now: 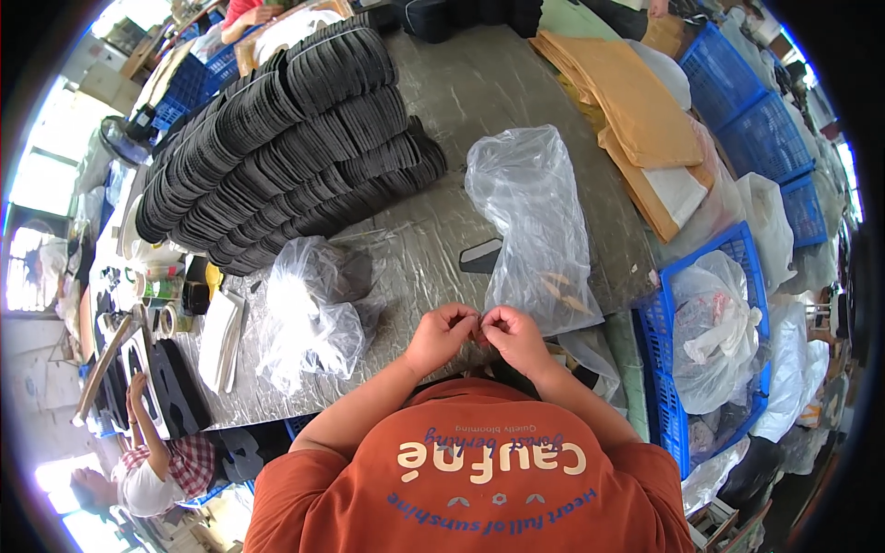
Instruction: Gathering Various shoe parts from bins and putting them into plastic bags.
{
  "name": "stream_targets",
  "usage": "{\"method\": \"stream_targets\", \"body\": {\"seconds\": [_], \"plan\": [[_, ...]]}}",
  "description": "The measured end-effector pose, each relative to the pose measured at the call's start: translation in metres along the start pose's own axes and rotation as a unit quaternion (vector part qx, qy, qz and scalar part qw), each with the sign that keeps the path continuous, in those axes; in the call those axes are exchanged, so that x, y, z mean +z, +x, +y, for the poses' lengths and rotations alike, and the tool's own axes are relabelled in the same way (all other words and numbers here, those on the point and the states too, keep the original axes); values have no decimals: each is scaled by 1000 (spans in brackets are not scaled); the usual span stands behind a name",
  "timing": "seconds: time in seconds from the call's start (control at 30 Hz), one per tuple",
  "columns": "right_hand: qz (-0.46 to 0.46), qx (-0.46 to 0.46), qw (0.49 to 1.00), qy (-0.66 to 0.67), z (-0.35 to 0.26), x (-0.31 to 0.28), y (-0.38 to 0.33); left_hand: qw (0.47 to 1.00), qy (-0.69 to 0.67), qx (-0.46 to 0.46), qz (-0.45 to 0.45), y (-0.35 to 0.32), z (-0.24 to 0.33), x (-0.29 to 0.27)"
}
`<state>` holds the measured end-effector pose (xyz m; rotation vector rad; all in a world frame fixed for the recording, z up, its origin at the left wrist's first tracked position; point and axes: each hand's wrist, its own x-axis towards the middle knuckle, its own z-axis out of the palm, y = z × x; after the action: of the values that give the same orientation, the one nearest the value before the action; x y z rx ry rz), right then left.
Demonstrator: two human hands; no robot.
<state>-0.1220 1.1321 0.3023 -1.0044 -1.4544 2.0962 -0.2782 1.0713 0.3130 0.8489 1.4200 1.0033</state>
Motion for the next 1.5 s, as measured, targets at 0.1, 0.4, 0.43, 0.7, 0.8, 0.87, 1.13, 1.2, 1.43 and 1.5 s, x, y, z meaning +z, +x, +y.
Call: {"method": "stream_targets", "body": {"seconds": [0.1,0.4,0.43,0.7,0.8,0.87,1.13,1.2,1.43,1.5], "plan": [[46,-21,997,-52,5,0,4,1000,7,-6,25,5,-6,-4],[192,11,736,-649,-20,-25,2,998,-31,-51,-25,16,10,-26],[203,-8,738,-644,-31,-20,-1,996,-43,-53,-52,17,6,-28],[128,-278,884,-355,-23,9,1,979,-109,-116,-129,20,3,-21],[153,-293,882,-336,-20,8,-2,954,-196,-157,-161,20,2,-21],[155,-285,890,-321,-19,7,0,936,-241,-183,-176,23,1,-22],[164,-187,947,-206,-27,18,18,960,-185,-170,-126,33,15,-37],[112,-227,928,-273,-24,26,30,975,-117,-152,-110,24,20,-46],[33,-348,855,-384,-9,22,16,981,-99,-149,-81,10,13,-31],[-10,-389,843,-373,-14,34,17,995,-60,-47,-68,11,-36,-29]]}}
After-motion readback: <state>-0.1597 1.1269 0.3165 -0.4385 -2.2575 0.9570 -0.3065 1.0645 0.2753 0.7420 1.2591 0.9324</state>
